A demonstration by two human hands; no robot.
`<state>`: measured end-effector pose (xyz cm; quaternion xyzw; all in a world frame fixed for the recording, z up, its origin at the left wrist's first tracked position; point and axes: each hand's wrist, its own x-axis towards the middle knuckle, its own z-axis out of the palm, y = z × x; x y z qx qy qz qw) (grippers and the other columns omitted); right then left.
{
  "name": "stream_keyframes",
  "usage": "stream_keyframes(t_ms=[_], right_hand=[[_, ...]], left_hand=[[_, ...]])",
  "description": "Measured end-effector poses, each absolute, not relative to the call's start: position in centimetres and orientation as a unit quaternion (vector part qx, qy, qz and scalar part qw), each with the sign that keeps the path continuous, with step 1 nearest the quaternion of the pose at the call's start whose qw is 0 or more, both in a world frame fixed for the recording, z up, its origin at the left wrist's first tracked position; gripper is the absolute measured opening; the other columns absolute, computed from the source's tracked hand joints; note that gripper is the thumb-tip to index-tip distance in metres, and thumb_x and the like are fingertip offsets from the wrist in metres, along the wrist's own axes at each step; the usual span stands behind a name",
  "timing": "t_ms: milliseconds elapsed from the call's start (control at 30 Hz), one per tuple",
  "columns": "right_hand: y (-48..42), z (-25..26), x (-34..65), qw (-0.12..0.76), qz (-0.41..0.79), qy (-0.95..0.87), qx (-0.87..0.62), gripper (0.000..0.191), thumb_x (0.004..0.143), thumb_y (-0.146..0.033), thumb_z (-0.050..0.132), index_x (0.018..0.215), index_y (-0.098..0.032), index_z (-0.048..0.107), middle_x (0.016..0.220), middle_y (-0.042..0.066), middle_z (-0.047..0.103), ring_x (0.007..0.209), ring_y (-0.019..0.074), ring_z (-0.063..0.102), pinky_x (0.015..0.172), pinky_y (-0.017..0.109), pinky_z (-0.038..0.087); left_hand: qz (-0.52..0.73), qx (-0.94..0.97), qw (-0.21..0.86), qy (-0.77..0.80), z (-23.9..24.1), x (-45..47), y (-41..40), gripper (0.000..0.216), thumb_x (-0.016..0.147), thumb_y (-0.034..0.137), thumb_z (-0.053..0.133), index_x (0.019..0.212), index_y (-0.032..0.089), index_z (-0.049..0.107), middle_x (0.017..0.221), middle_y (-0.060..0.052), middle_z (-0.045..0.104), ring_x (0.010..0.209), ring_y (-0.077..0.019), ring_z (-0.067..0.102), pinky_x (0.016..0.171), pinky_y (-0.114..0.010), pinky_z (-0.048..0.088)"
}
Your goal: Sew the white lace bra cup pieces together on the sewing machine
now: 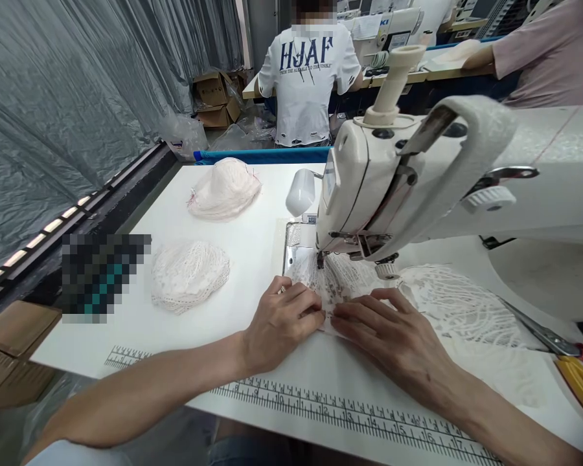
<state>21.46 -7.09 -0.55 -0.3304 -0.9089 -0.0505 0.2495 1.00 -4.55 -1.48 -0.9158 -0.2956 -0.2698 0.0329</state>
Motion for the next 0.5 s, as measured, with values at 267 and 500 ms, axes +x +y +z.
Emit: stream_keyframes(t_ms=[267,500], right_hand=[[-7.14,-1.03,21.43,0.269,-0.048,-0.907,-0.319,0.020,0.091,-0.007,0.044,0.093,-0.016,0.061,0.092,0.005,0.069,0.086,0.0170,0.060,0.081,0.038,0.041],[-7.18,-1.18,21.35,0.256,-0.031,-0.913,-0.315,0.014,0.091,-0.011,0.048,0.088,-0.018,0.060,0.087,0.002,0.068,0.081,0.0158,0.060,0.081,0.038,0.038]], left_hand=[[-0.294,-0.915,0.058,-0.268,-1.73,0.97,-4.64,0.012,0.085,0.007,0.054,0.083,0.016,0.062,0.085,0.003,0.069,0.080,-0.0092,0.060,0.078,-0.031,0.038],[-0.270,-0.922,0.057,-0.271,-1.56,0.93,-4.95,0.012,0.086,0.007,0.053,0.087,0.016,0.062,0.082,0.003,0.068,0.079,-0.0099,0.060,0.077,-0.032,0.037]])
